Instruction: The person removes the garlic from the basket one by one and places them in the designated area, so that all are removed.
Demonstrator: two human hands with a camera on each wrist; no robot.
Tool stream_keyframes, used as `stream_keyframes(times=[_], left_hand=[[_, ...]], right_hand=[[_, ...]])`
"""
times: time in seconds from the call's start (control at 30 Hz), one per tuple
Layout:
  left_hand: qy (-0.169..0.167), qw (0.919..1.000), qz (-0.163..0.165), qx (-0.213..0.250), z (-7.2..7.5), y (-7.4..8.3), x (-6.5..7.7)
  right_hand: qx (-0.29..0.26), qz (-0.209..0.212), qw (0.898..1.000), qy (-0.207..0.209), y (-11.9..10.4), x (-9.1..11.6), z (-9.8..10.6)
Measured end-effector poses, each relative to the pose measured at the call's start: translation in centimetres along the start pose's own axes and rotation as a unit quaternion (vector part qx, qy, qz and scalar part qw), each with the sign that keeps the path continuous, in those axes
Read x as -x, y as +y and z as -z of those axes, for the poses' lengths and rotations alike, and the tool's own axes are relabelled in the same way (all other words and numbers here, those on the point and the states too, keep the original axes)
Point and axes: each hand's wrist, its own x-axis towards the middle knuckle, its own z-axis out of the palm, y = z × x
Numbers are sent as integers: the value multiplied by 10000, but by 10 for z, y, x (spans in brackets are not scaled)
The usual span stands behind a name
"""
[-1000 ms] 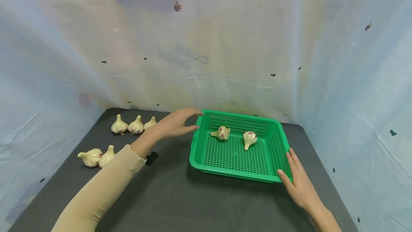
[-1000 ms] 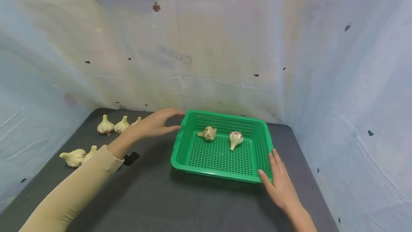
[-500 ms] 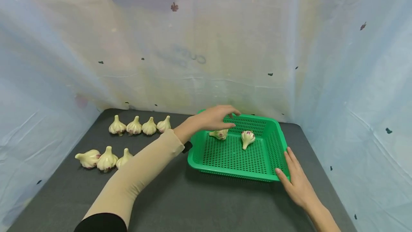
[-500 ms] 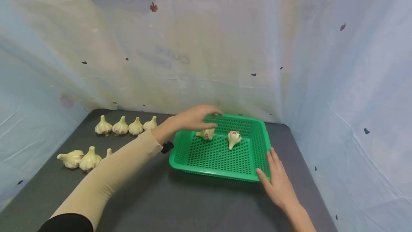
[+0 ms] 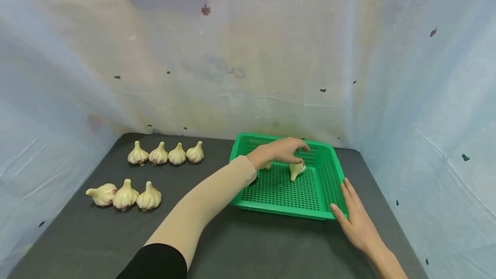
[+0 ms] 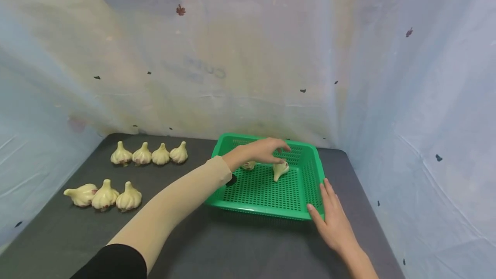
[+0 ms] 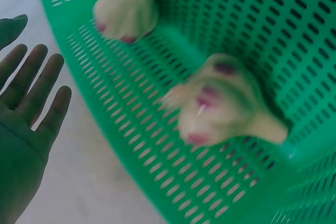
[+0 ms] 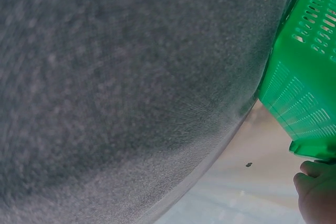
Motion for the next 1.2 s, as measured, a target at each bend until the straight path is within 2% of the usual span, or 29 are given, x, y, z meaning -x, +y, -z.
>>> stream_keyframes(times=[0.17,0.3,0.5,0.73,1.1,1.2], left_hand=[[-187,9995,183,-164,-19,-10,-12],[-250,9988,374,-218,-35,-20,-15],[-200,9990,382,-91,-53,-30,-18],[-324,9986,358,-219,-55,-30,-17],[-446,9971,495,-360,-56,-31,-17],[-511,9962,625,-328,-54,-30,-17]], right_hand=[[-51,15,10000,51,0,1,-1],[-58,3,10000,19,1,1,-3],[-36,-32,10000,34,-1,1,-2],[-32,-63,10000,8,-1,1,0],[-13,-64,10000,-44,-3,1,1],[-6,-72,10000,-47,-3,1,1]])
